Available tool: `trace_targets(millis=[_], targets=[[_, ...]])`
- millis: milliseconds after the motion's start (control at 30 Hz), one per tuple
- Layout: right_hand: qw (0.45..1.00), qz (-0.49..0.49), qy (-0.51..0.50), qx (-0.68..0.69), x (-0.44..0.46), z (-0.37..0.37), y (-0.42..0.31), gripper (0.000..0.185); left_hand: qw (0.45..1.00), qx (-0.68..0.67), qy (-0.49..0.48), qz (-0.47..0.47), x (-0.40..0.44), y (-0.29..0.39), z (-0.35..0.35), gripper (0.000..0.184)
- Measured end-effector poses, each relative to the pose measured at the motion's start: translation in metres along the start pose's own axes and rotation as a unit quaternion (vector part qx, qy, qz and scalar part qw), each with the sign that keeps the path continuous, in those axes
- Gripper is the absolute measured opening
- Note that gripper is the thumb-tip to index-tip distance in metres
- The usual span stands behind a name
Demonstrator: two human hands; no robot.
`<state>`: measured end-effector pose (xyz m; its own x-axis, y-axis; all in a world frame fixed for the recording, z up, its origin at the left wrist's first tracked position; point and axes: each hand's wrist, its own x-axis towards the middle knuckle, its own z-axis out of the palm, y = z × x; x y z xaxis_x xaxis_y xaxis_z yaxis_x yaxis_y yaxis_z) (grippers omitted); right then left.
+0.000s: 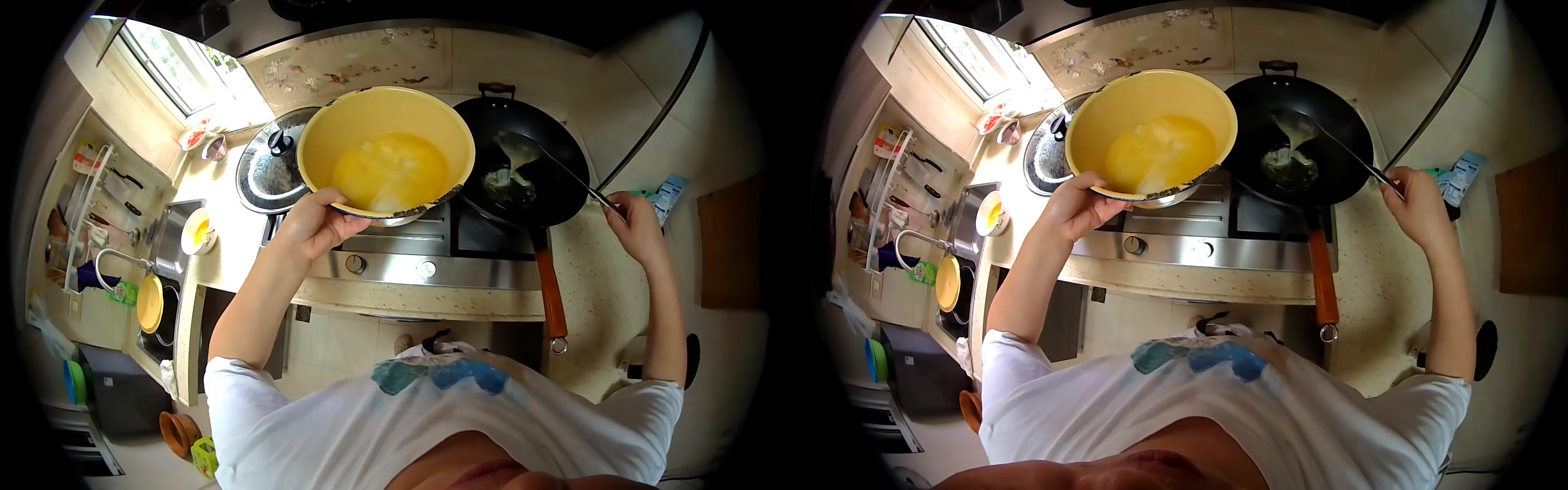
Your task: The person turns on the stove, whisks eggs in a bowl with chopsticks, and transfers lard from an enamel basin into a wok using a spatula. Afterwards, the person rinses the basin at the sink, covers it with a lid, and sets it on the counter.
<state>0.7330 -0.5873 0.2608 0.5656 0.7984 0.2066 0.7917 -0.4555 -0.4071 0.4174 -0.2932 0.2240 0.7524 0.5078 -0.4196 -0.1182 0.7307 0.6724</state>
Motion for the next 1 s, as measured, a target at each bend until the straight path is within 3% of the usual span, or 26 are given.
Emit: trace_targets(millis=[100,367,800,867,1000], targets=[[0.998,-0.028,0.048,-0.036,-0.008,-0.003,-0.001,0.018,1.000,-0.017,-0.005,0.020,-0.007,-0.004,0.001,0.034],[0.996,-0.044,0.047,-0.068,-0.017,0.021,0.023,0.019,0.995,-0.053,0.011,0.079,-0.046,-0.013,0.008,0.036],[0.997,0.042,0.068,-0.014,-0.026,0.069,0.058,0.034,0.981,-0.142,-0.052,0.119,-0.155,-0.010,-0.060,0.040],[0.963,-0.051,0.204,-0.171,-0.029,0.063,0.050,0.038,0.972,-0.194,-0.058,0.121,-0.185,-0.011,-0.085,0.040],[0.988,0.027,0.148,0.019,-0.052,0.034,-0.029,0.030,0.965,-0.214,-0.037,0.145,-0.253,-0.017,-0.123,0.044]])
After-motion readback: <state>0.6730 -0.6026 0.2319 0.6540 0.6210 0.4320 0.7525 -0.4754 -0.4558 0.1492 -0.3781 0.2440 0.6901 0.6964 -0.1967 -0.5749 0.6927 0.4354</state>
